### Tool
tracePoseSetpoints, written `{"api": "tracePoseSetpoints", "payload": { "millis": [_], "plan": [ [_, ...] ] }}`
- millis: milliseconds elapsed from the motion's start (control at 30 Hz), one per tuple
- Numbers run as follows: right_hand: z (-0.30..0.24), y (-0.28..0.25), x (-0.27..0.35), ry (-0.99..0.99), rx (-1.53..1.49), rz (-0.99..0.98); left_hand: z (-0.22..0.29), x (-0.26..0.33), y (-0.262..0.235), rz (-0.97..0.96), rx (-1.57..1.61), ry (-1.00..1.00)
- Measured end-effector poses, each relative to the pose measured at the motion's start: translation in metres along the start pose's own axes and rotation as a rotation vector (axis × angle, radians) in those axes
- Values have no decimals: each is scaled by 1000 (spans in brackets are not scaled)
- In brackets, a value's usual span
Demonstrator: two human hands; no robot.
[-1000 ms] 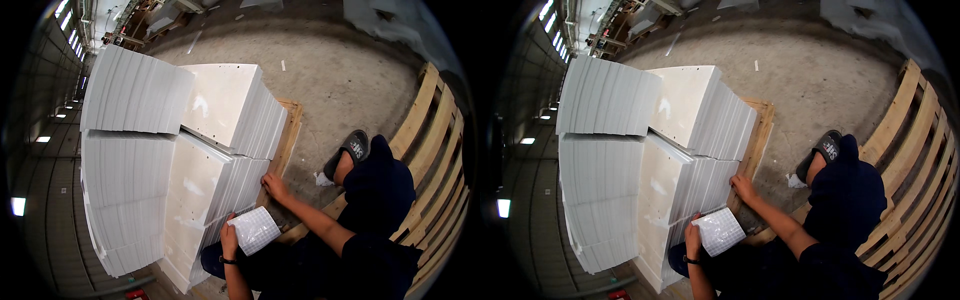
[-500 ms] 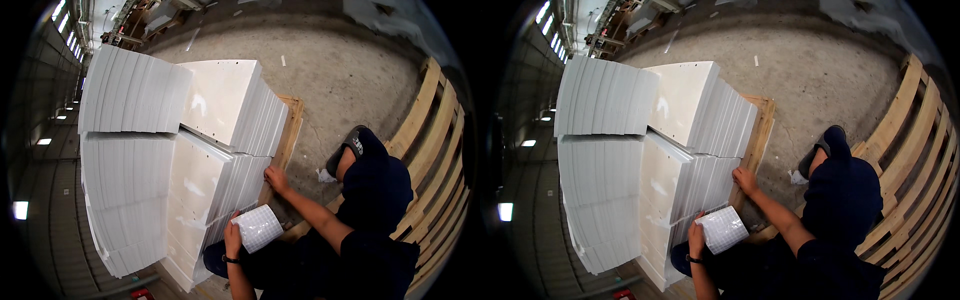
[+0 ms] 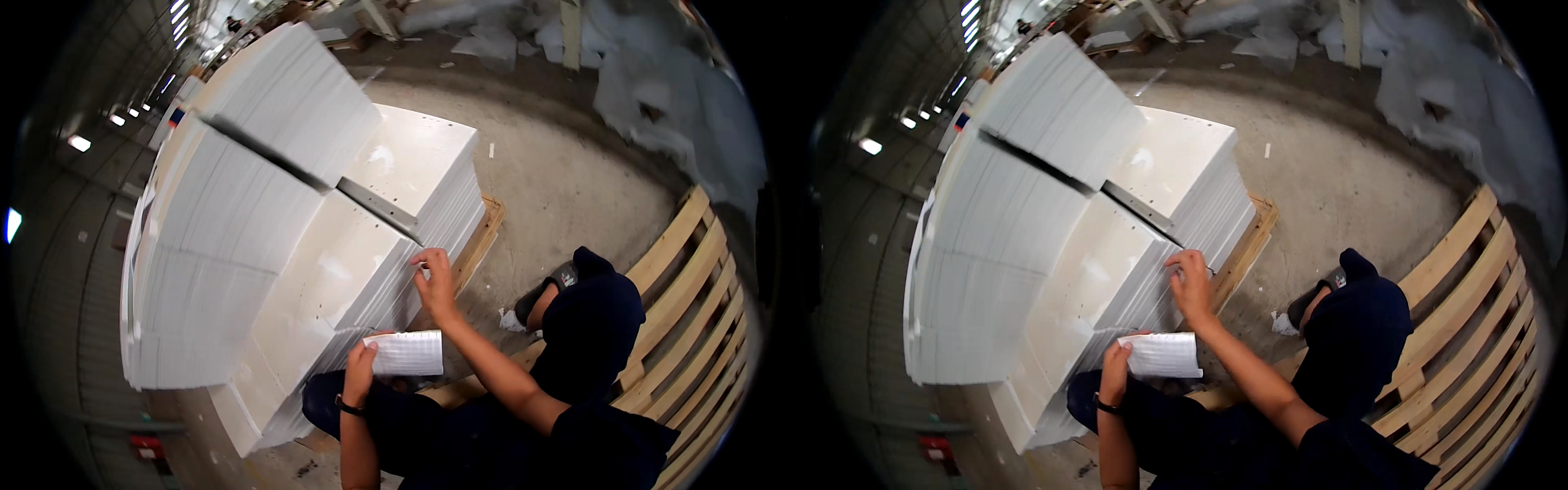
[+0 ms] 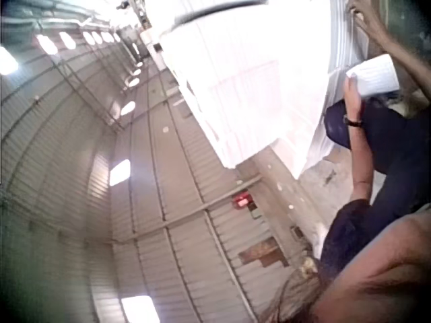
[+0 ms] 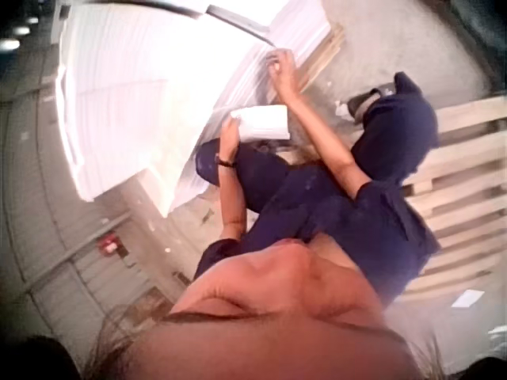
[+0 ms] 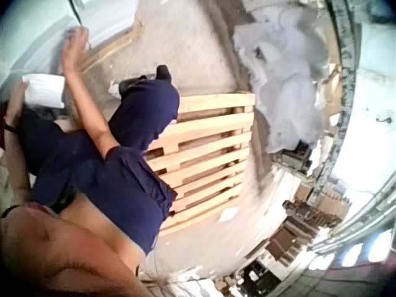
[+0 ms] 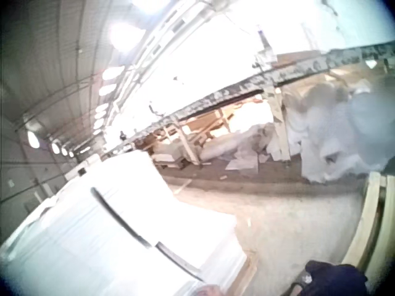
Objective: The person labels white furniture panels by hand using a sheet of stickers, applying one sticker to the side of each panel in a large stack on a wooden pallet.
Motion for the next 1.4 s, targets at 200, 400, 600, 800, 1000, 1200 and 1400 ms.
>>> {"api": "tracePoseSetpoints", "payload": {
  "millis": [200,400,600,800,1000,1200,1400],
  "plan": [
    [-122,10,42,2,-248,-664,33,34,-12,-100,583,363],
    [-147,24,85,-23,-242,-763,12,73,-25,-142,591,260],
    [-154,57,129,204,-284,-895,-29,126,-48,-34,579,216],
    [-144,72,144,-140,-45,-928,-32,152,-48,26,247,247],
    [-127,83,123,-29,-49,-875,-19,140,-67,-61,406,237],
    [-106,93,120,-139,-59,-833,-10,125,-81,-75,721,45],
    [-85,110,138,-71,-173,-734,-49,147,-90,360,683,206]
  ]
}}
Point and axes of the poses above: each hand's wrist, its own x-axis away from the middle knuckle, its own y-axis out of the palm, z = x × y, the point moved 3 cm from there along -x, towards the middle knuckle, and after that the axes turned 3 degrees about -z, right-handed, at the moved point
